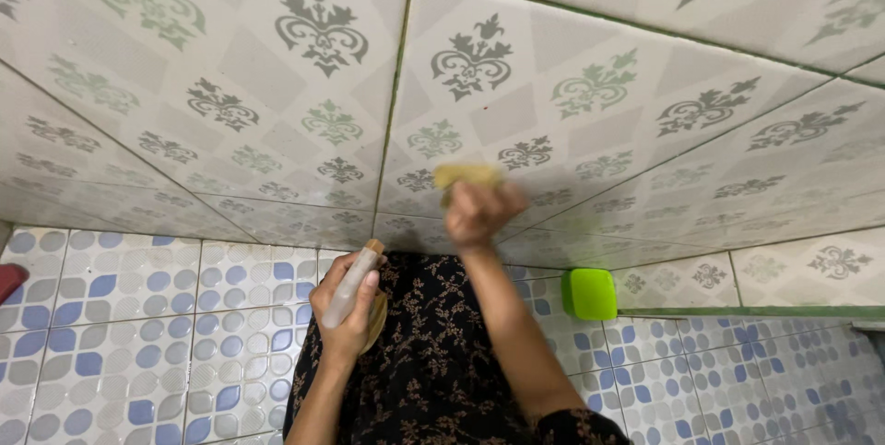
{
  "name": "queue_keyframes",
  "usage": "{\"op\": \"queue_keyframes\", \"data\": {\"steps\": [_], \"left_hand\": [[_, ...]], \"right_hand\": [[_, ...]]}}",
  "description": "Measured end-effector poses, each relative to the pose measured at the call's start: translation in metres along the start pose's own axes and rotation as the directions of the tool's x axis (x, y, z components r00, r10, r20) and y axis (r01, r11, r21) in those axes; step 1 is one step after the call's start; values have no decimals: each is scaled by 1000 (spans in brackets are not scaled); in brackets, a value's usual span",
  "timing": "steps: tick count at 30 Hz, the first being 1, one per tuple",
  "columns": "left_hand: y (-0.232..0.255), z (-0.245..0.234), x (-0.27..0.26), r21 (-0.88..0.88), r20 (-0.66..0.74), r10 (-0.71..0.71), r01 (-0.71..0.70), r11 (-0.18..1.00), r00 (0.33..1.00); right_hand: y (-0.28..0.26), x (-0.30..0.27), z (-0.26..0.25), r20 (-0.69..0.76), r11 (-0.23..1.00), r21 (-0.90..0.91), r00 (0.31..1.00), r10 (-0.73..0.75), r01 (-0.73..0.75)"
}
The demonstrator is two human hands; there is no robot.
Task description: The person scrubs the upper tiled wall of a bathroom using a sponge and a spray bottle. They repeatedly spray the wall and scrub the tiles and grout lines in a systematic manner.
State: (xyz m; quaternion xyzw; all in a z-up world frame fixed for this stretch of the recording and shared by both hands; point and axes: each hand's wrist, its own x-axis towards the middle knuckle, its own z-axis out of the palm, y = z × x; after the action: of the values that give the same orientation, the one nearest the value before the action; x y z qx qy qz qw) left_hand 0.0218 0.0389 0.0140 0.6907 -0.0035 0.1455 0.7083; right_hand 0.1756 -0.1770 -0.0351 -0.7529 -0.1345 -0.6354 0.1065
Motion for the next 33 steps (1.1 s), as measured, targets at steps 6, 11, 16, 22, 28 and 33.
{"op": "queue_keyframes", "data": {"steps": [6,11,16,22,28,33], "left_hand": [[5,1,0,49,31,-32,30,998,999],[-3,4,-3,12,20,-63,63,998,998],[-2,2,-3,2,9,-80,80,997,997],[4,1,4,-1,-18,23,-23,1000,1000],[3,-5,5,33,-26,-37,38,999,999],[-3,-13,9,-1,-16,54,-54,999,998]], "right_hand": [[-14,-114,-45,475,991,-8,873,-112,132],[-13,-18,-33,164,999,16,985,-43,41],[-3,132,-40,-143,992,23,982,127,-125],[-40,27,19,-30,988,-55,989,-146,144],[-43,-97,-18,431,926,88,824,-368,368],[-35,-24,-14,233,965,15,938,-257,261]]}}
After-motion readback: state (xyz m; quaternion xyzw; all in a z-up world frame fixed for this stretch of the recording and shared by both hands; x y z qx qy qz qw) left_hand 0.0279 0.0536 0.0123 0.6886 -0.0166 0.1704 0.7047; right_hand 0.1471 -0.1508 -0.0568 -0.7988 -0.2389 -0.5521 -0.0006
